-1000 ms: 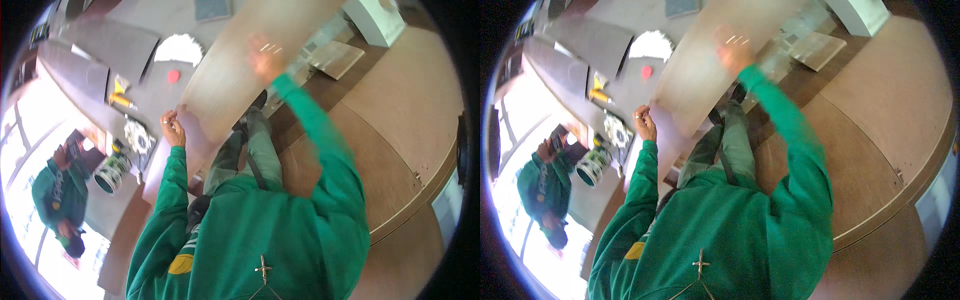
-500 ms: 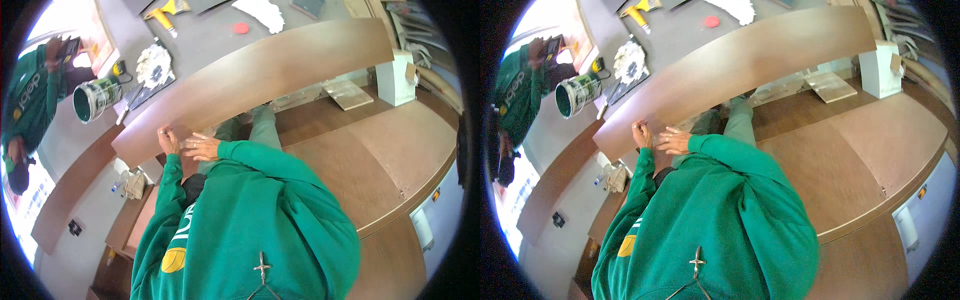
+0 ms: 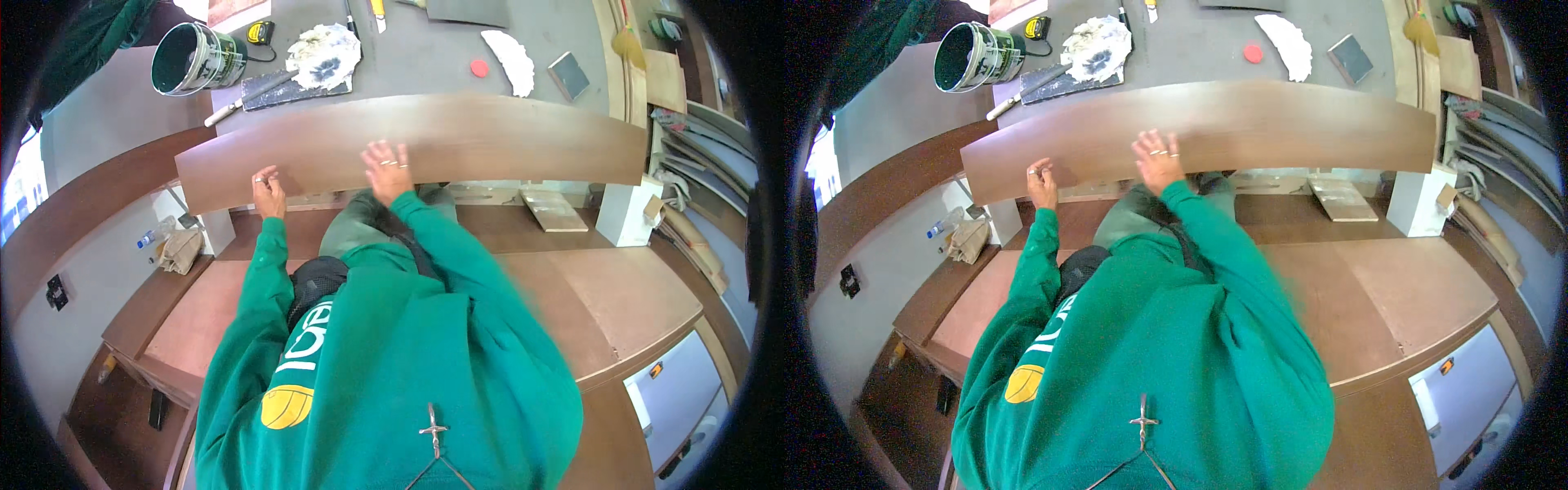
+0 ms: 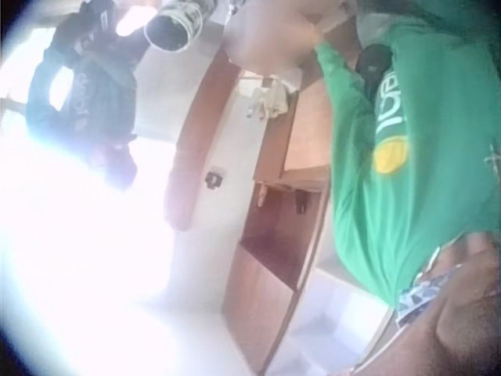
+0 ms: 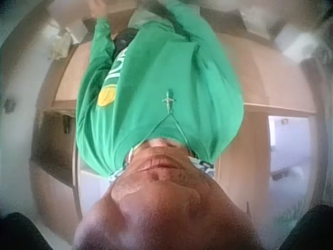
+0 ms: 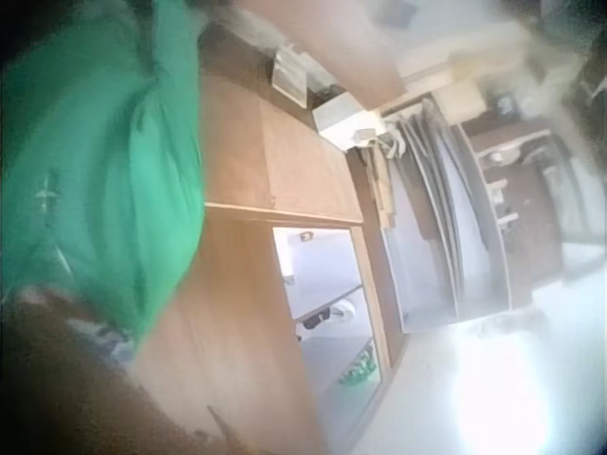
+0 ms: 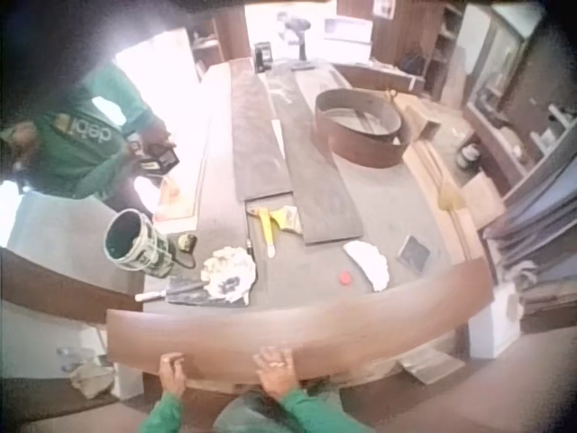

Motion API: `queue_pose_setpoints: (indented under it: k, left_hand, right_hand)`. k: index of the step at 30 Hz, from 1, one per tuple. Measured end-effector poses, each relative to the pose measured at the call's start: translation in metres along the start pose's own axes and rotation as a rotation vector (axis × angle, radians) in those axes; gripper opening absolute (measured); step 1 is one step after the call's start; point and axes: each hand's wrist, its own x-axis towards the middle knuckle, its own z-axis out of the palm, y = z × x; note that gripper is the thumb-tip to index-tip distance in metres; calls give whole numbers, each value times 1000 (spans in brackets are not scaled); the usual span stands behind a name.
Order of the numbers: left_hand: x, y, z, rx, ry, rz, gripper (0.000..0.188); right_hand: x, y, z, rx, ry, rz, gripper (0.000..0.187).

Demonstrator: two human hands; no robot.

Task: The person sands the edge of a large wooden board using a sanding block, then uses a knife to trim excess material from the edge before continues sanding the same edge.

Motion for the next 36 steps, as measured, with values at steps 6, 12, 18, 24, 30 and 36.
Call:
queue_pose_setpoints:
  k: [6, 12, 18, 24, 30, 36]
  left_hand:
    - [-10, 176, 105, -8, 40, 363, 28]
    - [-48, 211, 175, 17, -422, 353, 47]
    - [-101, 223, 287, 206, -257, 296, 46]
    - [-121, 233, 354, 338, -295, 490, 51]
    - [-98, 144, 290, 442, -112, 407, 55]
    - [-77, -81, 76, 510, 610, -379, 51]
  right_hand:
    - [65, -34, -15, 1840, -199, 561, 62]
    - [24, 12, -153, 2378, -112, 711, 79]
    - [-49, 152, -220, 1415, -3, 865, 67]
    - [-42, 266, -269, 1047, 179, 842, 63]
    - [6, 249, -287, 883, 94, 689, 62]
    - [61, 132, -236, 914, -138, 502, 59]
